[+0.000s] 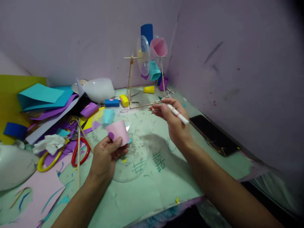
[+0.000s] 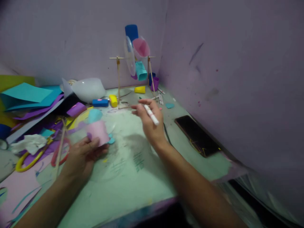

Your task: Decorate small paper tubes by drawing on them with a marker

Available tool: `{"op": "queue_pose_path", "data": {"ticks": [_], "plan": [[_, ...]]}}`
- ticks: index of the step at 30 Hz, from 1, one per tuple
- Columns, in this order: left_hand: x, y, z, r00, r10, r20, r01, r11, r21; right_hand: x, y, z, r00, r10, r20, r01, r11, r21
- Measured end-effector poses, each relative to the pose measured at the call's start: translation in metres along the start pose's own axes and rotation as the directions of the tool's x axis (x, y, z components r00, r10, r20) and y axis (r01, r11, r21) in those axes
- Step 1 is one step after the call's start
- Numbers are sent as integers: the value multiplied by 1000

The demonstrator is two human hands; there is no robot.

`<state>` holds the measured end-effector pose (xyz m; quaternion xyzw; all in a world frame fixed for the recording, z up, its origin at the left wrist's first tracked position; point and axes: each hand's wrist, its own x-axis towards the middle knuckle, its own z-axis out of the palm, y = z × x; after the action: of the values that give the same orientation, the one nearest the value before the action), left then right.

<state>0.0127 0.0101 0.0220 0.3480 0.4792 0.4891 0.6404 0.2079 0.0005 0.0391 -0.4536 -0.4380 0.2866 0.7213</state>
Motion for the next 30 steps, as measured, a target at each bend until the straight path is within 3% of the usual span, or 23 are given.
{"op": "queue_pose_path", "data": {"ticks": [3,10,30], "plan": [[2,-2,0,999,23,-35,-23,1000,-6,10,2,-8,995,29,-91,-24,998,54],[0,-9,2,1000,12,-14,-12,999,52,4,9,1,990,114,-86,-108,992,71],[1,-11,1,1000,-2,-13,3,997,73,-4,8,7,998,52,-45,-50,998,46]]}}
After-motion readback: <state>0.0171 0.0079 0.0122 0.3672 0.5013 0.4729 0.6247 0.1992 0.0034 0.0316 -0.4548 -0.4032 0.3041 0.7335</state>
